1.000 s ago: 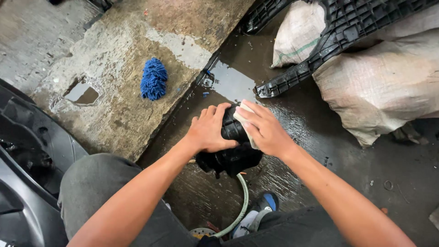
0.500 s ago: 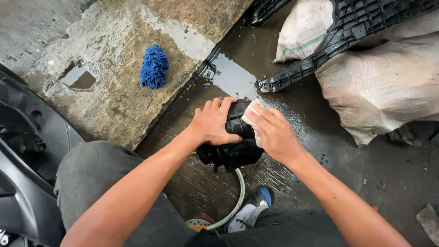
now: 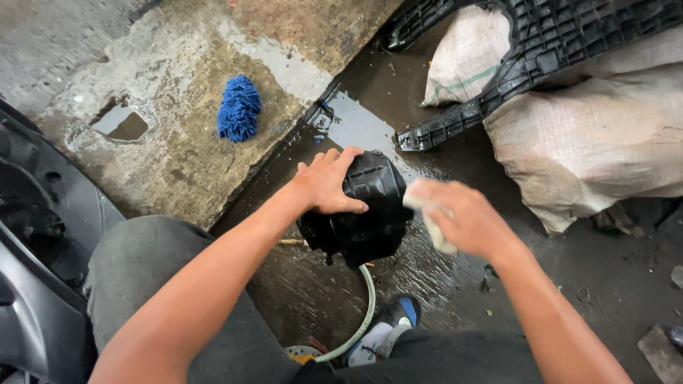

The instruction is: The person sits on the ground and scrubs a black motorcycle part with a white cloth. They rotate the part to clean different sides and crevices, occasionally dipping the cloth into a bucket of water.

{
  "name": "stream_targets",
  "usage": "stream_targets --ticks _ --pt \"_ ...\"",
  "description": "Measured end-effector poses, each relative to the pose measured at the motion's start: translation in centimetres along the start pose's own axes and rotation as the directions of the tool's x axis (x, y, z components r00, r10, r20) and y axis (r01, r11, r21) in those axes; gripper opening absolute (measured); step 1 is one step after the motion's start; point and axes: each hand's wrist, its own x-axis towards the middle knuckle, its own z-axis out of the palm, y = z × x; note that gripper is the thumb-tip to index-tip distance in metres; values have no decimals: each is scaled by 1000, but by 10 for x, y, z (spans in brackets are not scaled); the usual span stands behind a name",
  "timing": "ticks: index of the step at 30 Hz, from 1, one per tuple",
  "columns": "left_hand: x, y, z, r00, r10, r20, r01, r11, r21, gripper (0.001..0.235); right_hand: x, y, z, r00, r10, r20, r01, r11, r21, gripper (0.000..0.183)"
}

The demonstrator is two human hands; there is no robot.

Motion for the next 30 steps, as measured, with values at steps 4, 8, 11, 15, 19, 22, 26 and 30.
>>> stream_targets --ticks 4,8,11,15,19,22,26,30 --pt "3 1 3 1000 4 2 -4 1000 6 107 30 13 10 997 43 -69 -45 999 -30 35" --pt "2 1 4 1000 11 -2 -11 1000 -6 105 49 24 38 996 -17 -89 24 997 77 35" --pt "3 -3 6 1000 5 1 -5 1000 -24 106 43 18 43 998 -21 -59 26 996 84 39" --pt "6 -4 6 1000 13 4 -13 999 -36 108 27 10 34 998 -55 -14 56 998 7 40" --pt "7 -6 6 1000 15 10 -15 1000 -22 108 14 4 26 996 -82 19 83 995 -53 37" --pt "7 -6 5 1000 13 6 -13 1000 -15 109 14 1 14 992 -93 85 99 993 -65 36" --pt "6 -5 3 1000 24 3 -24 1000 -17 109 32 -25 -18 942 158 295 -152 987 -43 30" --pt "9 -9 8 999 33 -12 -33 999 -18 108 45 25 11 999 28 21 -28 999 37 34"
